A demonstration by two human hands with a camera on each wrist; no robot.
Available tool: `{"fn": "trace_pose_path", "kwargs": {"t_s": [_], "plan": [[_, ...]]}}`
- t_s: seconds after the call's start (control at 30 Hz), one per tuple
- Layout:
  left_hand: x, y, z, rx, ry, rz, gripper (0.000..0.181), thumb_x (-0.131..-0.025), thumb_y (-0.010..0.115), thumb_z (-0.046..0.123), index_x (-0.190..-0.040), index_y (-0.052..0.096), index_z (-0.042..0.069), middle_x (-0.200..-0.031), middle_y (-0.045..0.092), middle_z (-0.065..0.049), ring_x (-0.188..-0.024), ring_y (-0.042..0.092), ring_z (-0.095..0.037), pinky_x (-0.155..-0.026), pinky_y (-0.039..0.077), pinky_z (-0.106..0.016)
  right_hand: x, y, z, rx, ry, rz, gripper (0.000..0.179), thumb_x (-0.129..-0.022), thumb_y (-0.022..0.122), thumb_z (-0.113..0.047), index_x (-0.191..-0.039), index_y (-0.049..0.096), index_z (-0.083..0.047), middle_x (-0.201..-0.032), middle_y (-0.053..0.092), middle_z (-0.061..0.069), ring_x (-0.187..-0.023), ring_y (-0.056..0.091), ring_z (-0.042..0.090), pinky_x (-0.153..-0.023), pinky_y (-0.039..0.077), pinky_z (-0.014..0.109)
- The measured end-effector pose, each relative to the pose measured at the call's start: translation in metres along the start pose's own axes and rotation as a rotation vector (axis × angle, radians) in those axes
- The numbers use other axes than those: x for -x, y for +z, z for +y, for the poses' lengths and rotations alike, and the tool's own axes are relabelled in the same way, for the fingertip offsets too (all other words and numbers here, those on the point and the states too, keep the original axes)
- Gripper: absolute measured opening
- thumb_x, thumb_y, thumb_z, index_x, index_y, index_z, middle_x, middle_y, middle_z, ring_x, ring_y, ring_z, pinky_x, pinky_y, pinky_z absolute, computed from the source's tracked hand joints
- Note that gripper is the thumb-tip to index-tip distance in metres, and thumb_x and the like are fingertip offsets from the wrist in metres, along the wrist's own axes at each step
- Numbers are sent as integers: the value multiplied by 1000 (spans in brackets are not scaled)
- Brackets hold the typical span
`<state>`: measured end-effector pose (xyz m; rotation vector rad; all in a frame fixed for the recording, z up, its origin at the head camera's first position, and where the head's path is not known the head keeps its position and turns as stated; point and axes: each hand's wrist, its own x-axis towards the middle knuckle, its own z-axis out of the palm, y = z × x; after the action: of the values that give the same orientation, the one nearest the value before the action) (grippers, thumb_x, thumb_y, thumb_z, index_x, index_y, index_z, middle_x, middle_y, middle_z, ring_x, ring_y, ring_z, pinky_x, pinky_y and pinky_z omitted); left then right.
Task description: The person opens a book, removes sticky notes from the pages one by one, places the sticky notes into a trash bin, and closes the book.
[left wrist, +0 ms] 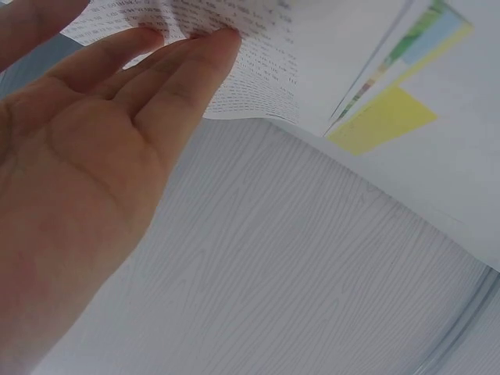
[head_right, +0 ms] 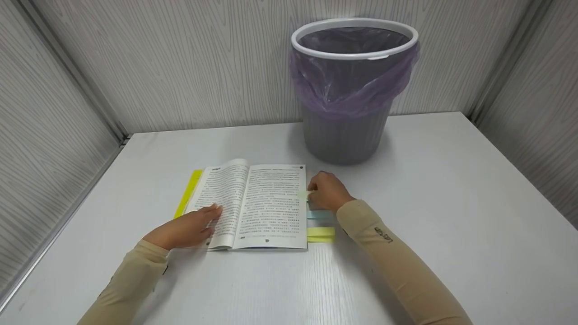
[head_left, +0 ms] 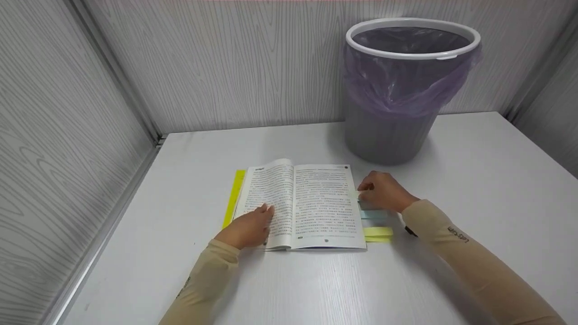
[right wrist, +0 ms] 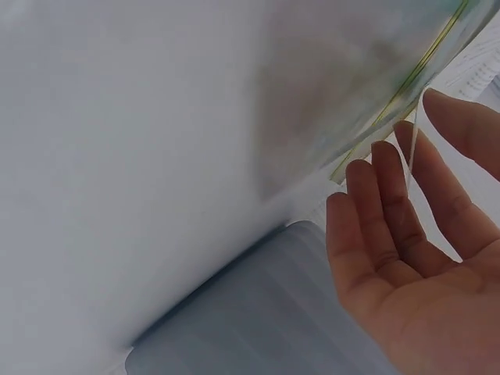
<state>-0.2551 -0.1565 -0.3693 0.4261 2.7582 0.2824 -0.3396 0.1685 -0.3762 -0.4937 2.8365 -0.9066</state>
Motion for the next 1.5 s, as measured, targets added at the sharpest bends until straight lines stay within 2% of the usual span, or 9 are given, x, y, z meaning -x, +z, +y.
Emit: {"fn": "trace_pose_path", "kwargs": {"t_s": [0.23,0.37,0.47,0.7,0.83,0.97,1.07,1.27,1.5], "plan": [[3,0,-1,-6,39,41,53,-100,48,14,-148,31,-3,-153,29,-20,-140,32,-33,-112,29,-46,9,-5,0,-30,-26,38,12,-88,65,-5,-98,71,-1,-96,64,9,-88,55,25,-82,48,41],[9,3,-9,-46,105,96,51,-99,51,13,-145,36,-4,-151,33,-21,-137,37,-34,-108,35,-46,13,-5,2,-21,-54,62,12,-89,65,-6,-98,72,-2,-95,66,8,-87,55,25,-82,47,41],[14,7,-18,-59,132,137,50,-98,55,14,-144,41,-1,-149,38,-18,-134,42,-33,-105,38,-46,15,-5,5,-12,-81,80,11,-89,66,-7,-97,72,-2,-93,67,7,-84,53,24,-77,46,37],[27,14,-37,31,150,182,50,-93,63,18,-141,49,12,-147,43,-15,-129,47,-36,-103,40,-50,19,-6,10,-28,-90,118,10,-91,67,-11,-95,71,-4,-89,67,6,-80,51,23,-72,44,36],[28,15,-39,43,165,185,51,-93,62,19,-142,48,11,-146,43,-16,-130,46,-37,-103,39,-51,21,-7,11,-49,-144,169,9,-89,68,-10,-94,73,-4,-90,69,5,-83,57,22,-79,48,39],[26,12,-38,31,124,163,52,-94,62,22,-143,47,14,-148,41,-14,-133,43,-35,-106,37,-50,25,-7,11,-28,-239,229,7,-87,71,-8,-92,74,-5,-88,70,3,-82,61,20,-80,51,41],[26,11,-36,25,105,153,52,-94,62,22,-143,46,15,-149,40,-13,-134,42,-34,-107,36,-50,28,-7,9,2,-276,253,7,-84,73,-5,-90,75,-6,-87,70,2,-81,62,18,-79,53,42],[27,10,-37,22,102,145,52,-95,61,22,-144,45,15,-150,39,-13,-135,41,-34,-107,35,-51,36,-13,4,20,-298,248,11,-82,74,-2,-92,75,-4,-87,70,2,-84,64,19,-81,54,41],[26,11,-37,49,114,153,52,-94,62,20,-143,47,14,-149,40,-13,-134,42,-34,-107,36,-50,49,-30,2,3,-364,211,12,-87,69,-2,-98,73,-5,-92,70,3,-83,65,17,-78,53,34]]}}
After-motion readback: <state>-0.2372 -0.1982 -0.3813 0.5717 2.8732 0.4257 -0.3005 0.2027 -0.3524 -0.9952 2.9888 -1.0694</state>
